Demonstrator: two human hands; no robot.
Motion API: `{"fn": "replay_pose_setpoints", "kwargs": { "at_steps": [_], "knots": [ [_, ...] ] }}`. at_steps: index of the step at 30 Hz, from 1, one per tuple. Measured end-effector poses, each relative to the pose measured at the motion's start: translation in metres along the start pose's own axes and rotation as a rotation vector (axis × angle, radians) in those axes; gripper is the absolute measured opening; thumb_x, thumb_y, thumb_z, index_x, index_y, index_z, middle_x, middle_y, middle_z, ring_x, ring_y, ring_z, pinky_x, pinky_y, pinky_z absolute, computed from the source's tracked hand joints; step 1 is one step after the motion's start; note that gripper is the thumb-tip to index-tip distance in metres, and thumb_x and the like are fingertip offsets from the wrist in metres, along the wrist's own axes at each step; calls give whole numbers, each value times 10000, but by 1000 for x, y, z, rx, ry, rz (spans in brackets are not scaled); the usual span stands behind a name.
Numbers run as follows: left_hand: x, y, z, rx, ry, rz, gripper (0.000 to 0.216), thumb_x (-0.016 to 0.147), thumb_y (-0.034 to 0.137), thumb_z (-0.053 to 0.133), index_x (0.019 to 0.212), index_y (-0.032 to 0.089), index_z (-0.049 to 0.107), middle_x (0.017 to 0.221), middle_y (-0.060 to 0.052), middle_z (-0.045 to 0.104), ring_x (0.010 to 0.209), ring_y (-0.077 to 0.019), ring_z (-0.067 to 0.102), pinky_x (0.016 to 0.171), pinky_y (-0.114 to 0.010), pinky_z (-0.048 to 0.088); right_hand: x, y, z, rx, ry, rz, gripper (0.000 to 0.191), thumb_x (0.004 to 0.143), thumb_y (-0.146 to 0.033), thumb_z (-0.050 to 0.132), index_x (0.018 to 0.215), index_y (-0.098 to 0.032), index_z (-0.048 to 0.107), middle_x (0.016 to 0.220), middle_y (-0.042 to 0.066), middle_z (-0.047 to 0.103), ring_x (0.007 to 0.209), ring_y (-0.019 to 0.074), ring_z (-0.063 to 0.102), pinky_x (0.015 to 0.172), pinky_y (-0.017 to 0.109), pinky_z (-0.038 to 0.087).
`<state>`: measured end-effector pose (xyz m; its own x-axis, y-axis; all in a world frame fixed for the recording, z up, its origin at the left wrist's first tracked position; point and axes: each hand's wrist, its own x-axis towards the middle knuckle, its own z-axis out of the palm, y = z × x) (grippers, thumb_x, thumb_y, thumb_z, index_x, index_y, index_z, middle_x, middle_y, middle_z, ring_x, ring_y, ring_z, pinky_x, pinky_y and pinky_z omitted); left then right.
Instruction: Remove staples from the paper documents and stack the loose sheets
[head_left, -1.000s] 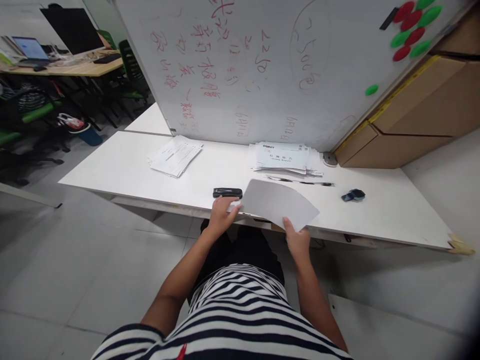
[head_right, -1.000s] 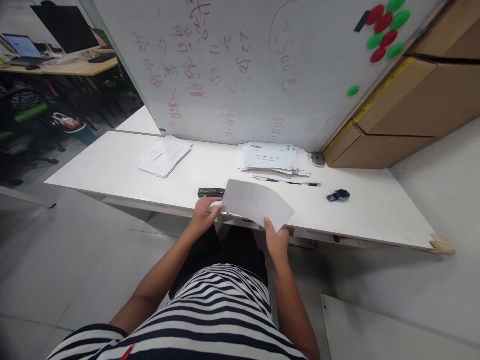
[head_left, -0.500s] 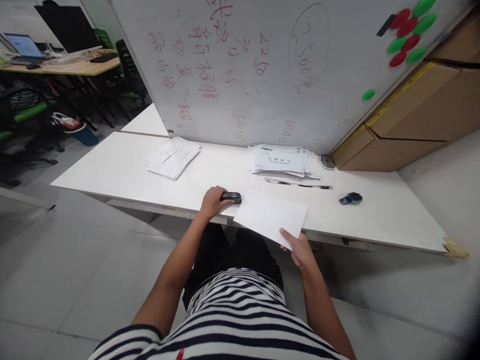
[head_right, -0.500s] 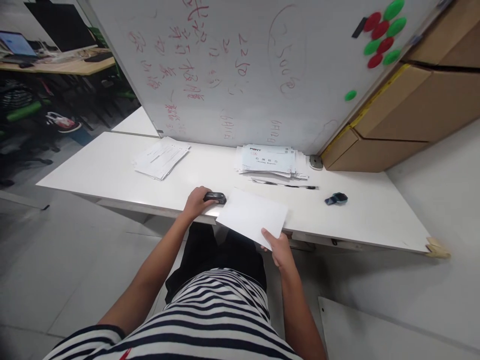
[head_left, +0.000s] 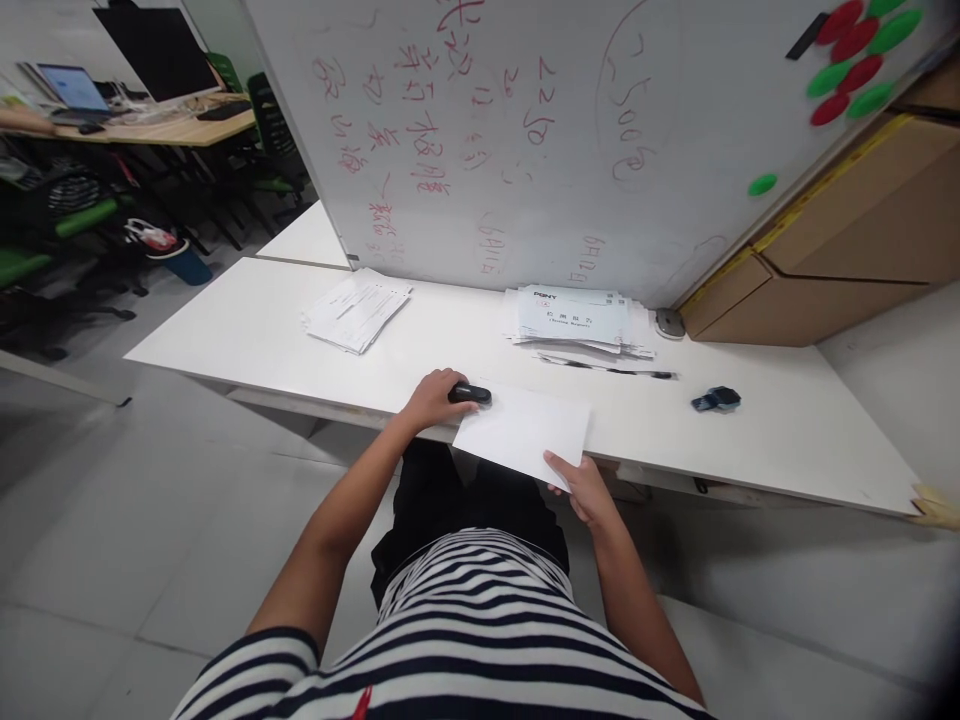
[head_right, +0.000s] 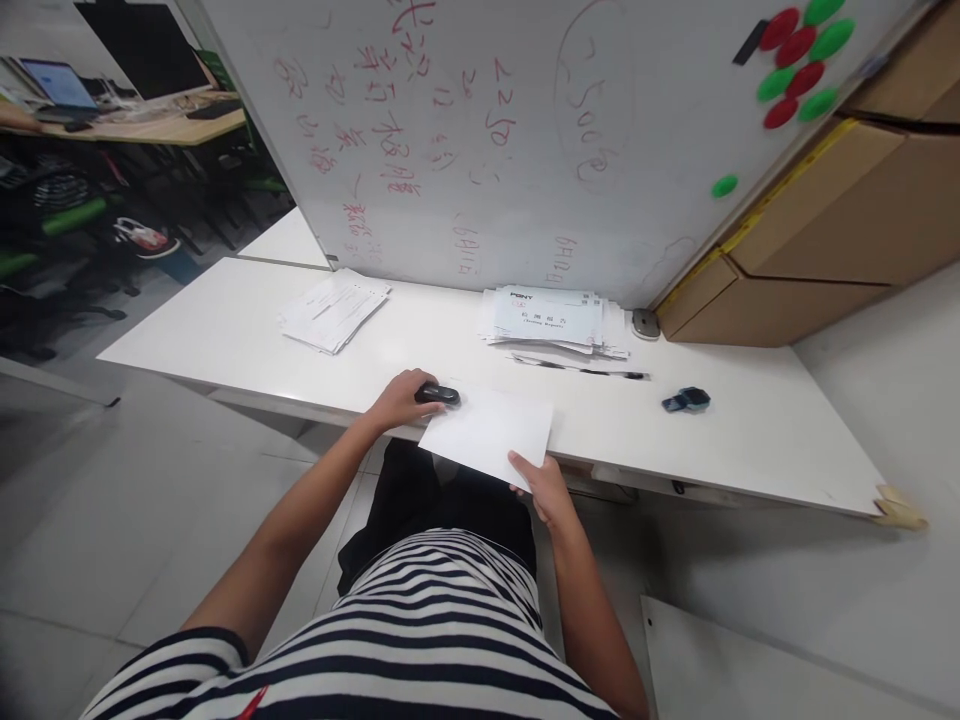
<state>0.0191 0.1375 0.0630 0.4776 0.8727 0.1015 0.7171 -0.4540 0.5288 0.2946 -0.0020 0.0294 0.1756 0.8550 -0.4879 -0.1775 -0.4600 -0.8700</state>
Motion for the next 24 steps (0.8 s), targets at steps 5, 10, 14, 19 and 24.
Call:
{"fn": "replay_pose_setpoints", "kwargs": {
  "at_steps": [5,10,14,19,24],
  "knots": [
    [22,16,-19,-46,-94,-150,562,898,649,280,1104,241,608,1103,-52,659,981,-232,599,819,-350,443,0,5,0,1,-2,6,414,610,-450,802,785,-122,621,571,0,608,406,97,490,348,220,359],
    [57,26,4,138,-11,-197,636,901,656,220,1220,221,555,1296,-88,570,1229,-292,465,1001,-443,351,-3,9,-2,11,-16,16,421,619,-454,805,800,-122,622,584,4,608,423,103,501,354,222,370],
    [63,26,19,196,-108,-215,709,852,711,285,1329,218,461,1435,-105,440,1356,-336,303,1036,-491,322,-5,12,-2,18,-20,17,409,631,-459,799,789,-124,625,588,4,608,421,99,497,352,220,363],
    [60,30,26,306,-78,-248,664,886,651,269,1339,198,444,1453,-121,405,1424,-343,153,1105,-539,205,-3,17,-1,42,3,26,399,617,-450,807,774,-130,628,591,1,609,418,96,480,351,227,365],
    [59,32,32,344,-28,-209,606,895,608,309,1309,197,473,1435,-129,424,1433,-341,133,1124,-560,144,-2,16,0,30,10,29,403,605,-444,811,780,-130,630,591,4,616,422,106,490,352,236,371]
  ]
}}
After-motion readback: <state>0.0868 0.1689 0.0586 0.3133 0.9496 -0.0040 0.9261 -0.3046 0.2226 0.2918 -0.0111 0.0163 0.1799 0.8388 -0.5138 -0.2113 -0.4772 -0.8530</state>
